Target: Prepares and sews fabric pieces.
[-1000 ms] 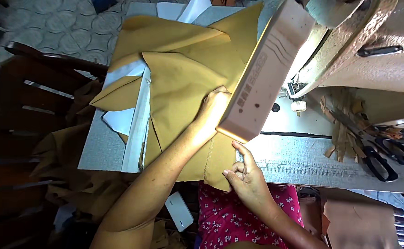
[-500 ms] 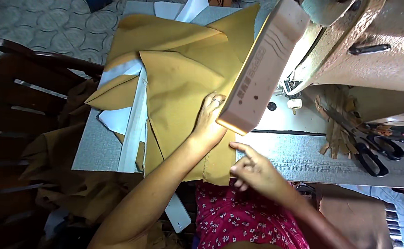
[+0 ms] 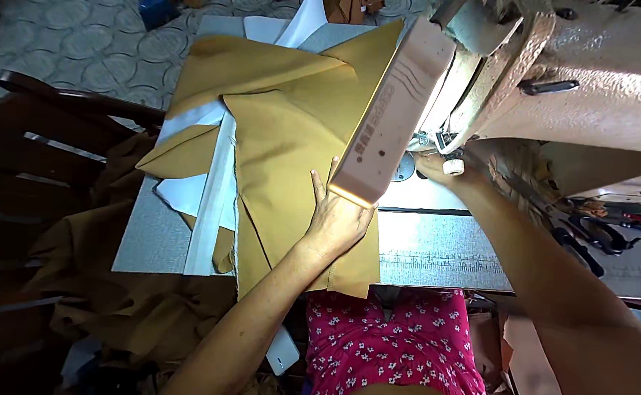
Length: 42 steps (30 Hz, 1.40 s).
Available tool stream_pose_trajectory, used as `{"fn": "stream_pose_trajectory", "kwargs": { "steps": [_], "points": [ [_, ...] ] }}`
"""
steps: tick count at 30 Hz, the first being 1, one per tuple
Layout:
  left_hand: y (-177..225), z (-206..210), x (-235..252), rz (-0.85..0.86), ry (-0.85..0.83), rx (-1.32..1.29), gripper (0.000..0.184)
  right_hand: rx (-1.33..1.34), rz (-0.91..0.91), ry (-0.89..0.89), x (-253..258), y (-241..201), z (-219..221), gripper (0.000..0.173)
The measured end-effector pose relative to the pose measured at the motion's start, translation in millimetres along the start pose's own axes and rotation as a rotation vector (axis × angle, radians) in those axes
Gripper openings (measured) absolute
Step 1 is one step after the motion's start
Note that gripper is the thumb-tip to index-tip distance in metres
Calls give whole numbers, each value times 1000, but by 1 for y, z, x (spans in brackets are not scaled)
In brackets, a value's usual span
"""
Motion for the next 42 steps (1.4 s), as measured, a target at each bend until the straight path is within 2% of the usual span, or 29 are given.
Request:
{"fn": "stream_pose_trajectory", "kwargs": {
  "steps": [4, 8, 13, 20, 22, 26, 29, 33, 36, 40, 42],
  "points": [
    [10, 2, 5, 24, 14, -31, 53, -181, 89, -63, -10, -13, -14, 38],
    [26, -4, 14, 45, 6, -112, 49, -213, 167, 30, -21, -42, -36, 37],
    [35, -6, 17, 54, 17, -123, 47, -217, 96, 190, -26, -48, -42, 33],
    [39, -6, 20, 37, 20, -78, 48, -270, 108, 156, -29, -55, -45, 29],
    [39, -6, 21, 47, 4, -85, 48, -320, 6, 174, -40, -62, -46, 25],
    [37, -2, 22, 37, 7, -45, 49, -302, -44, 73, -78, -78, -43, 52],
    [36, -1, 24, 13, 0, -49, 48, -280, -75, 106, -107, -85, -39, 59],
    [35, -3, 27, -8, 1, -97, 43, -165, -96, 158, -142, -90, -34, 41],
    [39, -11, 20, 38, 15, -126, 37, -95, -92, 201, -160, -92, -29, 34],
    [54, -47, -22, 195, 260, -141, 16, 44, -112, 272, -174, -102, -19, 29],
    [58, -46, -46, 214, 215, -216, 20, 93, -111, 289, -179, -107, -13, 27]
  ]
}}
Point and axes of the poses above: each hand's wrist, its own x-axis towards the middle knuckle, its own z-axis out of the palm, y = z × x, the point moved 8 cm from there along x, towards the middle knuckle, and after that the axes turned 9 degrees about x, right-handed, at the moved point
